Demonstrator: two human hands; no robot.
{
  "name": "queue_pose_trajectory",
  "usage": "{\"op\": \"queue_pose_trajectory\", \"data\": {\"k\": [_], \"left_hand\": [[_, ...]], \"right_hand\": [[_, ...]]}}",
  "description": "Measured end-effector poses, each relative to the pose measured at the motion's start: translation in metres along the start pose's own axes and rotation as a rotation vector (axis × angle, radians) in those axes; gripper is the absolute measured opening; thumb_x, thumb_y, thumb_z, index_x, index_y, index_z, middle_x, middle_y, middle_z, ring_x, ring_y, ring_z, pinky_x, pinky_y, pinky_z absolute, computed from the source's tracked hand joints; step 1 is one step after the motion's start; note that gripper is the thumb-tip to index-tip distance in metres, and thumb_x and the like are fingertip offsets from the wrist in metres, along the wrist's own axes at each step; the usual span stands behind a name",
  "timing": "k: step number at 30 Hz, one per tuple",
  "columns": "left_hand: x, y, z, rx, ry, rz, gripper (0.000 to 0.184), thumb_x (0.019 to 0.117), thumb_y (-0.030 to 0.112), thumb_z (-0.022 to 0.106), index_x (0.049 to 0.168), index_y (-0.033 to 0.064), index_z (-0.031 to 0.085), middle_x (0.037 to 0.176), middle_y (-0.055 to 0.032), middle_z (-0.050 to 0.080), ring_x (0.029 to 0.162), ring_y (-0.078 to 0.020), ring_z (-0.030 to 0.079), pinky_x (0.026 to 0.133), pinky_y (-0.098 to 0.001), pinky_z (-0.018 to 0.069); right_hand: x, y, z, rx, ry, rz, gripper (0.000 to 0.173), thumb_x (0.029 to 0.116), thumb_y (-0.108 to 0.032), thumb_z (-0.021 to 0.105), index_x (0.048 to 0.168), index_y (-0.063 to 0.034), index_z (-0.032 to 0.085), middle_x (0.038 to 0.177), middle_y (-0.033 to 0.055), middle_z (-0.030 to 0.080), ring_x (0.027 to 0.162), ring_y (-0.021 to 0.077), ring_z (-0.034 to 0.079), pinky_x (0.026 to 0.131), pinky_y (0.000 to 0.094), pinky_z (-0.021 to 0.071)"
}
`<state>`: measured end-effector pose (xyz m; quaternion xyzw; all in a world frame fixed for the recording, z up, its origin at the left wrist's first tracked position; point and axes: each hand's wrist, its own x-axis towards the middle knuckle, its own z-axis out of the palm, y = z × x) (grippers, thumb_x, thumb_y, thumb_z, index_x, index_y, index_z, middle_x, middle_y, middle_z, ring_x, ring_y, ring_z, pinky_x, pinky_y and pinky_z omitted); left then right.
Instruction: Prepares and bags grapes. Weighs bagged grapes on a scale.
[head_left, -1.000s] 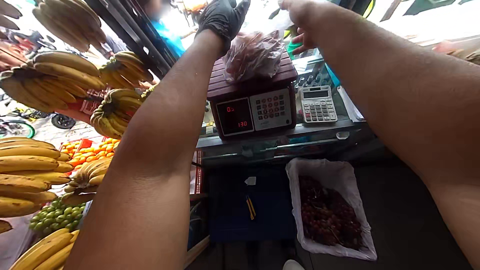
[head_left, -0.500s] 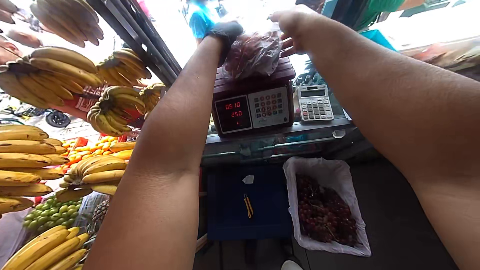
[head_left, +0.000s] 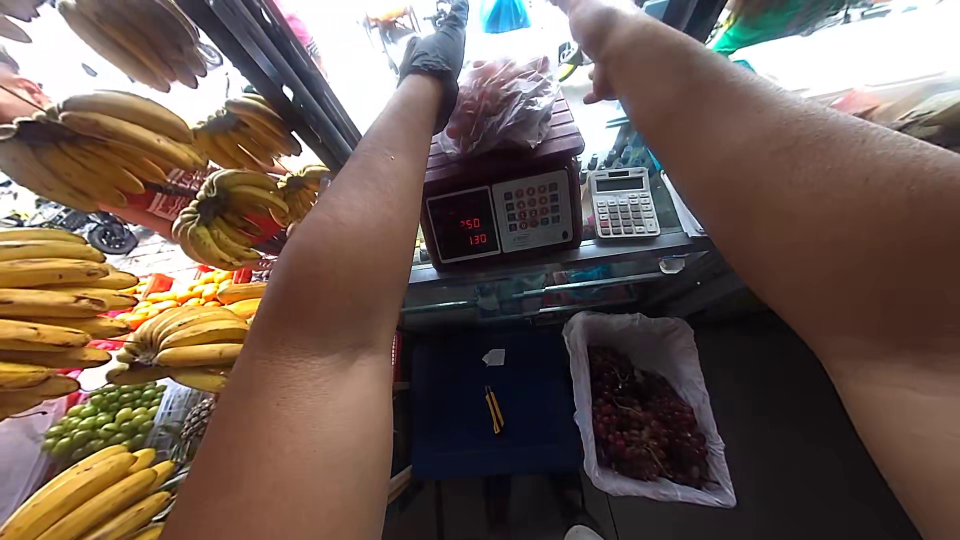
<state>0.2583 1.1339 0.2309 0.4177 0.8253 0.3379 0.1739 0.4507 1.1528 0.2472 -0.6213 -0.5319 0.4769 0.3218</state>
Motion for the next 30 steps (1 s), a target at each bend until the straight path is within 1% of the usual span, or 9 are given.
{"op": "queue_pose_trajectory", "data": {"k": [7,16,18,19,21,23,25,28,30], "left_hand": [[0.017,0.0,0.007,0.083,-0.003,0.018,0.076,0.1016,0.065,0.039,0.14,0.0009,0.055,0.143,-0.0229,0.053,0.135,-0.0323,0.05,0.111,-0.0551,0.0386],[-0.02,0.007,-0.008,0.186,-0.021,-0.016,0.078,0.1021,0.068,0.032,0.141,0.0047,0.056,0.147,-0.0195,0.052,0.14,-0.029,0.048,0.115,-0.0512,0.0366],[-0.028,0.006,-0.01,0.155,-0.069,-0.001,0.074,0.104,0.064,0.035,0.14,0.002,0.056,0.146,-0.0209,0.053,0.139,-0.0292,0.049,0.114,-0.0502,0.0372],[-0.033,0.006,-0.01,0.144,-0.098,-0.002,0.072,0.1045,0.062,0.037,0.138,0.0015,0.057,0.143,-0.0213,0.055,0.136,-0.0297,0.051,0.112,-0.0509,0.0388],[-0.036,0.002,-0.009,0.134,-0.158,-0.022,0.065,0.1023,0.059,0.043,0.128,0.0029,0.064,0.132,-0.0202,0.061,0.124,-0.0318,0.058,0.102,-0.0561,0.0462],[-0.035,-0.003,-0.008,0.154,-0.186,0.006,0.052,0.0998,0.045,0.055,0.124,0.0006,0.064,0.125,-0.021,0.064,0.118,-0.034,0.061,0.097,-0.0588,0.0485],[-0.029,-0.012,-0.004,0.092,-0.168,0.004,0.052,0.0903,0.033,0.065,0.134,0.0064,0.056,0.127,-0.0191,0.063,0.118,-0.0345,0.06,0.093,-0.061,0.05],[-0.028,-0.024,0.0,-0.022,-0.17,0.031,0.057,0.0857,0.024,0.067,0.139,0.0135,0.05,0.128,-0.017,0.061,0.117,-0.0343,0.061,0.086,-0.0627,0.0522],[-0.03,-0.029,0.0,-0.077,-0.179,0.111,0.053,0.0829,0.014,0.068,0.133,0.0092,0.051,0.125,-0.0174,0.062,0.113,-0.0319,0.06,0.087,-0.0582,0.0512]], "right_hand": [[0.003,0.004,0.001,-0.003,0.007,0.024,0.09,0.096,-0.054,0.061,0.16,-0.0073,0.019,0.155,0.0201,0.036,0.135,0.0339,0.046,0.101,0.056,0.0458],[0.009,0.005,-0.001,0.01,-0.02,-0.02,0.08,0.0952,-0.057,0.063,0.154,-0.0094,0.037,0.151,0.0178,0.043,0.136,0.0331,0.045,0.102,0.0555,0.0443],[0.028,0.007,0.002,-0.056,0.076,-0.139,0.074,0.0927,-0.051,0.068,0.147,-0.0045,0.047,0.144,0.0185,0.052,0.132,0.0303,0.051,0.105,0.052,0.0445],[0.037,0.008,0.002,-0.085,0.171,-0.253,0.057,0.0897,-0.045,0.071,0.13,-0.0063,0.064,0.132,0.0159,0.062,0.128,0.0284,0.056,0.106,0.0509,0.045],[0.036,0.004,0.0,-0.215,0.322,-0.526,0.031,0.088,-0.035,0.068,0.108,-0.0122,0.075,0.113,0.0098,0.071,0.118,0.0256,0.063,0.104,0.0487,0.046],[0.026,-0.004,0.002,-0.262,0.277,-0.819,0.025,0.0914,-0.026,0.065,0.106,-0.0073,0.073,0.106,0.011,0.072,0.108,0.0252,0.066,0.101,0.0478,0.0474],[0.023,-0.014,0.006,-0.36,0.026,-0.959,0.027,0.1014,-0.023,0.056,0.118,-0.0078,0.07,0.113,0.0079,0.072,0.108,0.0179,0.068,0.099,0.0395,0.0542],[0.021,-0.025,0.008,-0.807,-0.19,-0.781,0.029,0.1022,-0.02,0.051,0.121,-0.0078,0.07,0.122,0.0169,0.068,0.118,0.0332,0.064,0.098,0.0601,0.0492],[0.023,-0.029,0.01,-1.011,-0.185,-0.618,0.022,0.0936,-0.019,0.062,0.101,-0.0005,0.072,0.114,0.0248,0.068,0.112,0.0433,0.064,0.088,0.0689,0.0489]]}}
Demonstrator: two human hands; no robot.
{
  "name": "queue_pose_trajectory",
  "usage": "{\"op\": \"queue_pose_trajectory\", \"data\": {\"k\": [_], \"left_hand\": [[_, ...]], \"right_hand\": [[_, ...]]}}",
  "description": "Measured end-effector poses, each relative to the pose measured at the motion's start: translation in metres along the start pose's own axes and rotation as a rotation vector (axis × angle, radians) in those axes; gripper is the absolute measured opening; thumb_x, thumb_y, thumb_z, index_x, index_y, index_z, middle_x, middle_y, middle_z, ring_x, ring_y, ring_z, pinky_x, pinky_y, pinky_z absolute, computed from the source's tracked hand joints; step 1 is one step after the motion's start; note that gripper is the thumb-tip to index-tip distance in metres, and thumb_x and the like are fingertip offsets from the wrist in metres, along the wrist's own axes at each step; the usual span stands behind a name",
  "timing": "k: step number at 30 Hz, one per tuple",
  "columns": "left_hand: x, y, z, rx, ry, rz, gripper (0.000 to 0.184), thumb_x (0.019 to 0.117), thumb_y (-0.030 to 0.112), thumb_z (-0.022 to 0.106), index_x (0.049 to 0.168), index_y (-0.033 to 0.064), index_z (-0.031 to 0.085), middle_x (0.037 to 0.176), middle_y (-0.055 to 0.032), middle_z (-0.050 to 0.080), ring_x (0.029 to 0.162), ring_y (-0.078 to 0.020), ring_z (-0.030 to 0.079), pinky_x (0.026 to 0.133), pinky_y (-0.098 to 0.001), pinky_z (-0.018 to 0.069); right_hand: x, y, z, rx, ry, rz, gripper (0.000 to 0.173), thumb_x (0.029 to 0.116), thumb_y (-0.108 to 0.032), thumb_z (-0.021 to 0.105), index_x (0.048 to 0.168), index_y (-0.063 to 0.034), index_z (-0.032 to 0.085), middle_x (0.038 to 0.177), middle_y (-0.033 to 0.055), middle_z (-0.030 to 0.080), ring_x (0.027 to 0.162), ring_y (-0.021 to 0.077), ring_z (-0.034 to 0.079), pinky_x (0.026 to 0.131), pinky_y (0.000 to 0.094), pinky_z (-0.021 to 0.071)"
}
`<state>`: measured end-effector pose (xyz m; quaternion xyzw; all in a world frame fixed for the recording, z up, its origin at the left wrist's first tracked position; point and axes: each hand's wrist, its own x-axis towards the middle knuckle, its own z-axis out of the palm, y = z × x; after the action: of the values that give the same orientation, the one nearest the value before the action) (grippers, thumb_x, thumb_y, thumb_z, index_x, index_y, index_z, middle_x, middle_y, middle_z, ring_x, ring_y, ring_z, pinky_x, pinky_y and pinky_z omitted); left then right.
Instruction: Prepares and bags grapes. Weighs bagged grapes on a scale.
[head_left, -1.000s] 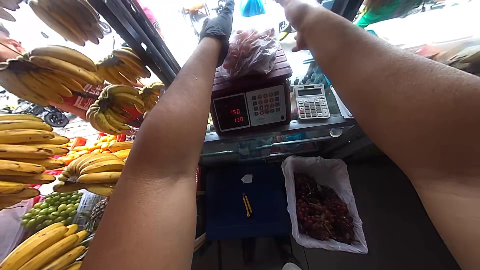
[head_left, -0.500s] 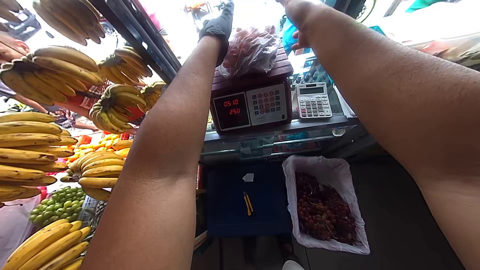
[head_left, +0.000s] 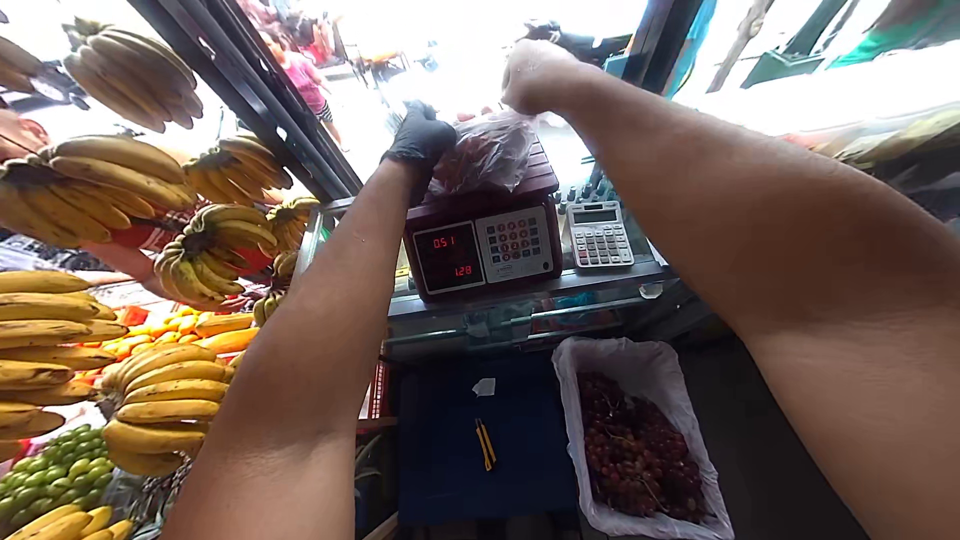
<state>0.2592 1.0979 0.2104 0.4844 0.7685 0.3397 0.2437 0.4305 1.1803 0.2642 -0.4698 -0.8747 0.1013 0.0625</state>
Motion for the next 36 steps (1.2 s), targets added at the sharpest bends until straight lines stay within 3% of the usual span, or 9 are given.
{"op": "queue_pose_trajectory", "data": {"k": [3,8,10,12,17,21,26,32,36], "left_hand": [[-0.016,0.0,-0.004,0.028,-0.062,0.137,0.04,0.0861,0.005,0.065,0.126,0.0054,0.06,0.118,-0.0136,0.064,0.11,-0.0238,0.061,0.093,-0.0485,0.0492],[-0.017,-0.009,-0.004,0.074,-0.068,0.163,0.025,0.0841,0.01,0.066,0.108,0.0045,0.064,0.103,-0.0143,0.066,0.1,-0.0274,0.063,0.086,-0.0541,0.0493],[-0.013,-0.014,-0.004,0.099,-0.061,0.167,0.022,0.0854,0.014,0.066,0.106,0.0051,0.065,0.101,-0.0143,0.067,0.099,-0.0281,0.064,0.085,-0.0553,0.05],[-0.015,-0.015,-0.004,0.091,-0.052,0.181,0.021,0.0867,0.014,0.065,0.105,0.0046,0.064,0.101,-0.014,0.066,0.098,-0.0273,0.063,0.085,-0.054,0.0495],[-0.023,-0.012,0.0,0.272,0.076,0.52,0.051,0.0842,0.021,0.072,0.135,0.0184,0.063,0.136,-0.0113,0.063,0.131,-0.028,0.054,0.112,-0.0514,0.0406],[-0.036,0.002,0.005,0.548,-0.011,0.643,0.05,0.0874,0.046,0.07,0.134,0.0302,0.066,0.152,-0.007,0.052,0.144,-0.0304,0.042,0.114,-0.0596,0.0312],[-0.033,-0.007,0.011,0.555,0.068,0.904,0.014,0.0861,0.032,0.071,0.091,0.0202,0.076,0.117,-0.0046,0.071,0.125,-0.029,0.057,0.108,-0.0554,0.0359],[-0.042,-0.016,0.008,0.476,0.151,0.836,0.016,0.0921,0.024,0.068,0.106,0.0193,0.076,0.104,-0.0034,0.075,0.115,-0.0292,0.062,0.109,-0.0538,0.035],[-0.052,0.006,0.032,0.423,0.144,0.912,0.017,0.0947,0.027,0.065,0.101,0.0213,0.079,0.105,-0.0062,0.075,0.114,-0.0321,0.062,0.107,-0.0552,0.0387]], "right_hand": [[0.002,-0.002,0.0,0.002,-0.072,0.12,0.033,0.0944,-0.024,0.067,0.094,0.0087,0.069,0.113,0.0284,0.066,0.111,0.0433,0.063,0.091,0.066,0.0477],[0.002,0.001,0.002,0.178,-0.186,0.271,0.049,0.0988,-0.041,0.066,0.113,0.0056,0.069,0.122,0.024,0.065,0.117,0.0359,0.062,0.098,0.0597,0.0469],[0.004,0.0,0.003,0.289,-0.181,0.334,0.038,0.0937,-0.031,0.07,0.11,0.0039,0.067,0.113,0.0206,0.066,0.103,0.0311,0.063,0.089,0.0551,0.0502],[0.005,0.003,0.004,0.372,-0.194,0.374,0.04,0.095,-0.025,0.069,0.121,0.0042,0.063,0.122,0.0222,0.061,0.108,0.0323,0.06,0.092,0.0543,0.049],[0.029,0.034,0.02,0.327,-0.122,0.118,0.031,0.0929,-0.029,0.071,0.118,-0.0107,0.074,0.119,0.0186,0.069,0.111,0.0349,0.064,0.091,0.0614,0.0486],[0.022,0.031,0.008,0.14,-0.086,-0.02,0.027,0.0921,-0.034,0.076,0.108,-0.0123,0.08,0.111,0.0165,0.073,0.11,0.0344,0.067,0.097,0.0632,0.0476],[0.009,0.025,-0.012,0.211,-0.028,-0.143,0.02,0.0915,-0.029,0.077,0.101,-0.0118,0.08,0.1,0.0098,0.075,0.099,0.0251,0.069,0.094,0.0546,0.0512],[-0.008,0.002,-0.029,0.22,0.044,-0.249,0.02,0.0912,-0.031,0.076,0.097,-0.0124,0.08,0.091,0.0058,0.075,0.088,0.0191,0.069,0.086,0.0487,0.0536],[-0.014,0.021,-0.034,0.011,0.063,-0.225,0.023,0.0907,-0.028,0.074,0.095,-0.0058,0.075,0.097,0.0185,0.071,0.099,0.0384,0.067,0.086,0.0674,0.0507]]}}
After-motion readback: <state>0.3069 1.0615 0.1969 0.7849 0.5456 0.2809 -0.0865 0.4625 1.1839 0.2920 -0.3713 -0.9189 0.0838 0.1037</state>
